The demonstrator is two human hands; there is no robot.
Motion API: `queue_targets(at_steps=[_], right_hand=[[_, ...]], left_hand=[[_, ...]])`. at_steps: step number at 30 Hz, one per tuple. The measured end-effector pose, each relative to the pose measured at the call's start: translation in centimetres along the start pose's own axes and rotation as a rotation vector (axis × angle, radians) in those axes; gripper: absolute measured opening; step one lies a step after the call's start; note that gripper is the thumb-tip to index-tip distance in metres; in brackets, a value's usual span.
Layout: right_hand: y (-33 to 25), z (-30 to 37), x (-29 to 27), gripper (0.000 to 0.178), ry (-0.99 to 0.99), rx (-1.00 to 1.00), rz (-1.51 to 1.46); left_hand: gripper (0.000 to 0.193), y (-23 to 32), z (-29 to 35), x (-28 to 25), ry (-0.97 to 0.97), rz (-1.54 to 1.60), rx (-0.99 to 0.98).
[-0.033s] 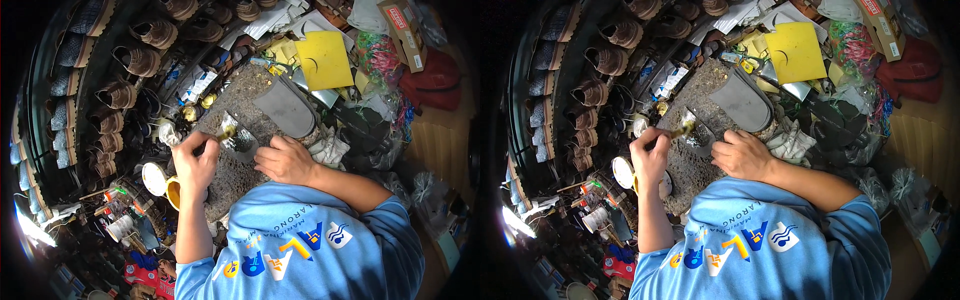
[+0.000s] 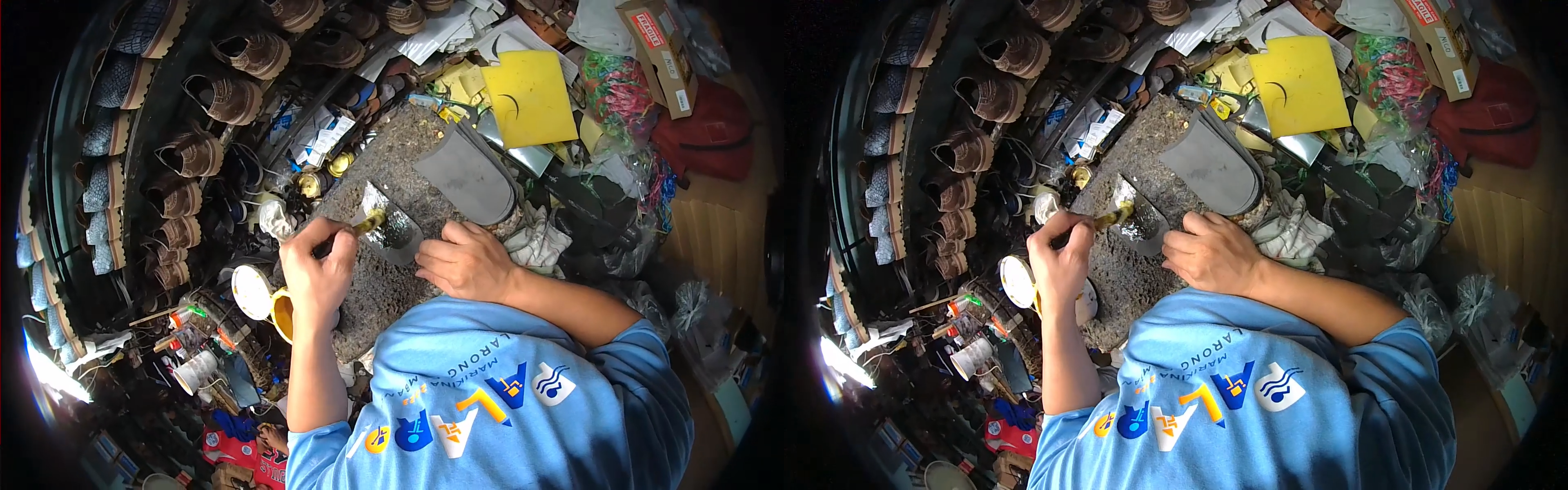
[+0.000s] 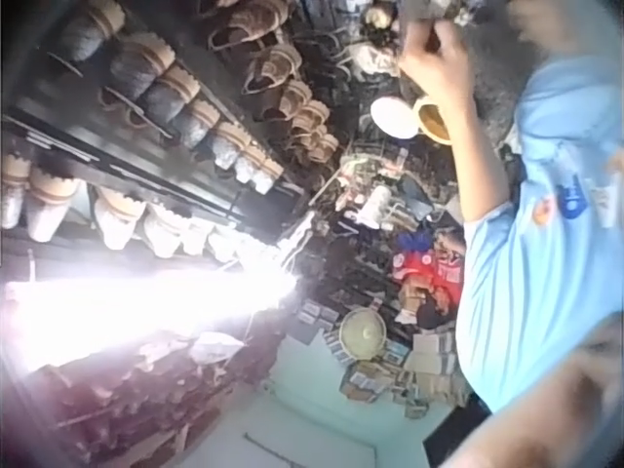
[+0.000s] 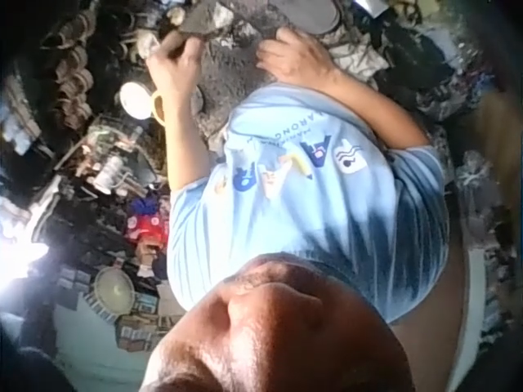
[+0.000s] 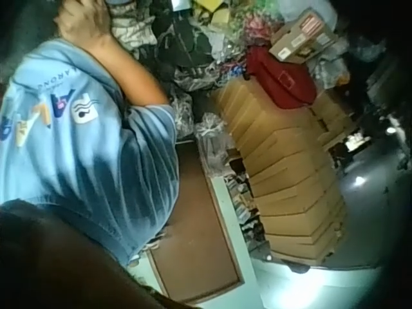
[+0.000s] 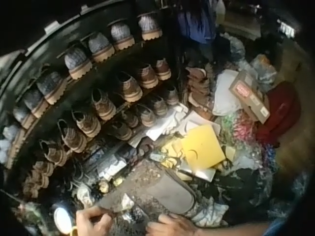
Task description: Applying glue to shoe components using a brush.
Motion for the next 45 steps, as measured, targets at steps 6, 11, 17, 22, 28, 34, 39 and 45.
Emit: queue_targets(at_steps=[6, 11, 17, 22, 28, 34, 39, 45], right_hand=[[0.0, 0.0, 0.1, 0.015, 0.002, 0.021, 0.0], [-0.5, 0.0, 0.1, 0.016, -0.003, 0.012, 0.008], [-0.2, 0.1, -0.1, 0.017, 0.015, 0.025, 0.029], [-0.5, 0.1, -0.6, 0.015, 0.088, 0.009, -0.052], [-0.7, 1.7, -2.1, 0.02, 0.23, 0.197, -0.288], [-0.5, 1.9, -2.1, 0.023, 0.227, 0.273, -0.314], [-0.2, 1.9, -1.8, 0.023, 0.227, 0.267, -0.333], [-0.5, 1.3, -2.1, 0.018, 0.238, 0.309, -0.329]], left_hand=[[0.012, -0.3, 1.9, -0.1, 0.038, 0.04, 0.049], [0.012, -2.1, 1.7, -0.1, 0.205, 0.033, 0.017], [0.014, 0.1, 3.4, -0.1, -0.045, 0.145, 0.059], [0.014, -0.2, 2.2, 1.5, -0.047, 0.182, 0.034], [0.012, 0.7, 2.9, 1.6, -0.06, 0.153, 0.192], [0.016, 1.0, 3.4, 1.2, -0.196, 0.111, 0.266], [0.016, 1.0, 2.6, 1.6, -0.083, 0.103, 0.244], [0.014, 0.0, 3.7, -0.3, -0.116, 0.158, 0.197]])
Point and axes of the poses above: each hand's wrist, its own z-axis away from the middle knuckle, its own x-axis out of the palm, y = z × x, the point moved 2 cm from there along -z, towards the middle knuckle, and after that the axes turned 8 degrees about -x, right-handed, at the moved point
